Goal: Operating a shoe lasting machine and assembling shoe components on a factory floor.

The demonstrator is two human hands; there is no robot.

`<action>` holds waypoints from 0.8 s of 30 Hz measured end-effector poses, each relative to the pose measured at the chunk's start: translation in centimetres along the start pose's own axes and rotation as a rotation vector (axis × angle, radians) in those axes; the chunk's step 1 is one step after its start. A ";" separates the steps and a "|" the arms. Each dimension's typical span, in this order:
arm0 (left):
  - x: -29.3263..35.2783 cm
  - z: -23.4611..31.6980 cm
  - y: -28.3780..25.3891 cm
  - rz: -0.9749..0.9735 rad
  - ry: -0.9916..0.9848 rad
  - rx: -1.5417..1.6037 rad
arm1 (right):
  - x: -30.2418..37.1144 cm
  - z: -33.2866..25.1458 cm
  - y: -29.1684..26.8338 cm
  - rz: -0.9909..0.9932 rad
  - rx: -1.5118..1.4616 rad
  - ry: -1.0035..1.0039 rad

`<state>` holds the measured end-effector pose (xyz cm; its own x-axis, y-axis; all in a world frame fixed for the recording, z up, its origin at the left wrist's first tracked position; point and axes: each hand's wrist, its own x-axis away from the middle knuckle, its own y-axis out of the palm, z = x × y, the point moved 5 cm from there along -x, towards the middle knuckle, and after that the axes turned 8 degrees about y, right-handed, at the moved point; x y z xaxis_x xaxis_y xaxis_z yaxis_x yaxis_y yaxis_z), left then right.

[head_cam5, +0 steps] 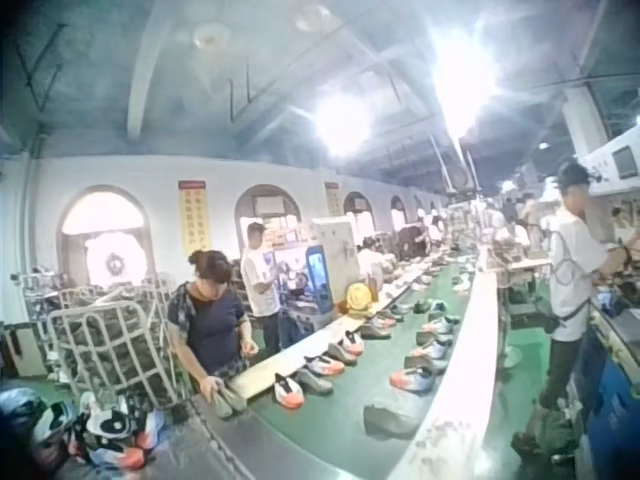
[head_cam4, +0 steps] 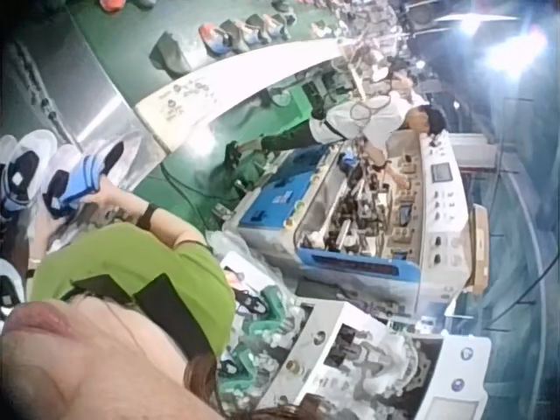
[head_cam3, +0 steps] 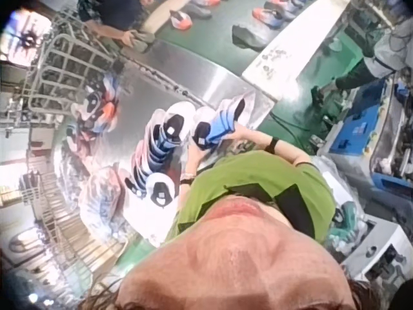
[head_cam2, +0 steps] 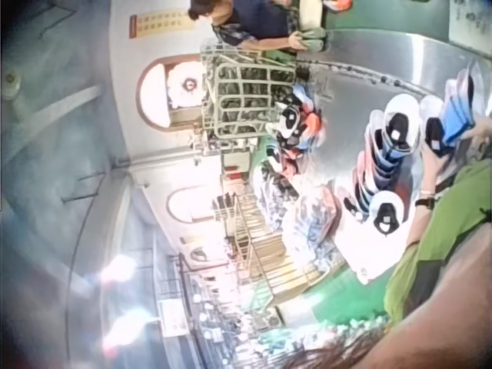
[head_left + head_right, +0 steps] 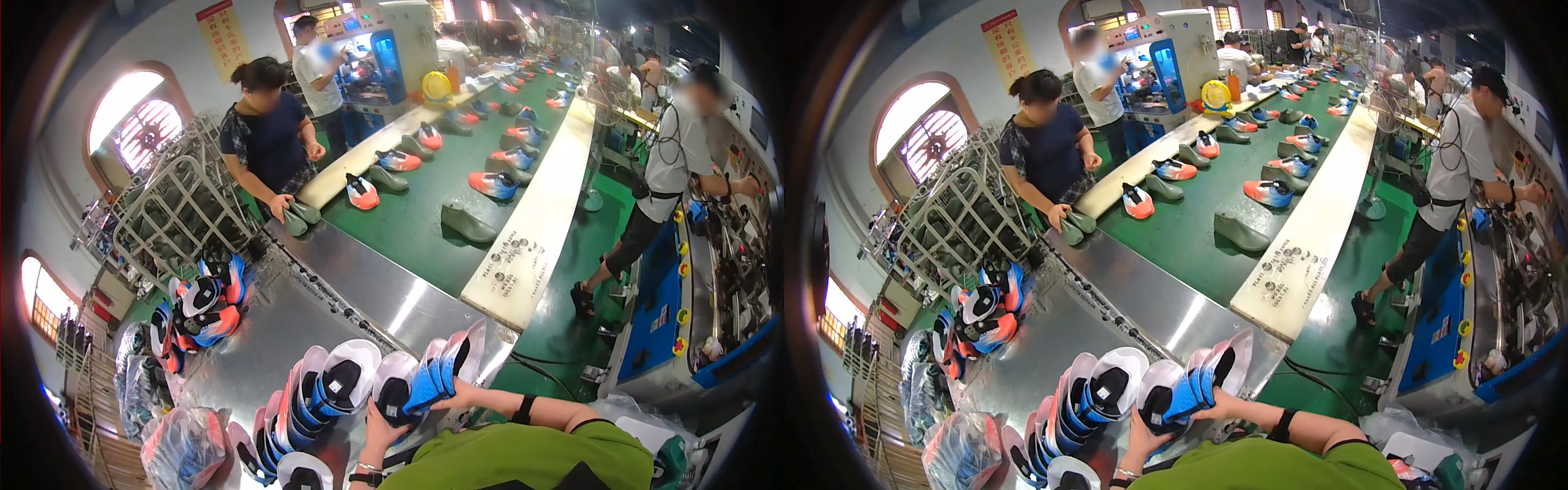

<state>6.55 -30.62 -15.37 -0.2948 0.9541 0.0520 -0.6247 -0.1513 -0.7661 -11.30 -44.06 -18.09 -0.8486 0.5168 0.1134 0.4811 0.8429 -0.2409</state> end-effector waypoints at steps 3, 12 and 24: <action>-0.8 2.4 -1.5 0.012 0.051 -0.033 | 0.7 -1.4 -1.3 0.011 0.062 0.123; -1.9 9.6 -1.5 0.018 0.364 -0.135 | 2.9 -1.7 -2.3 0.200 0.249 0.125; -3.0 13.2 0.0 -0.139 0.506 -0.056 | 5.3 -3.1 -2.8 -0.032 -0.246 0.296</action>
<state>-2.14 -36.86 -7.07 0.1823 0.9717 -0.1499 -0.5893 -0.0140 -0.8078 -16.41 -43.23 -13.83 -0.7811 0.4800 0.3993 0.5244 0.8515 0.0022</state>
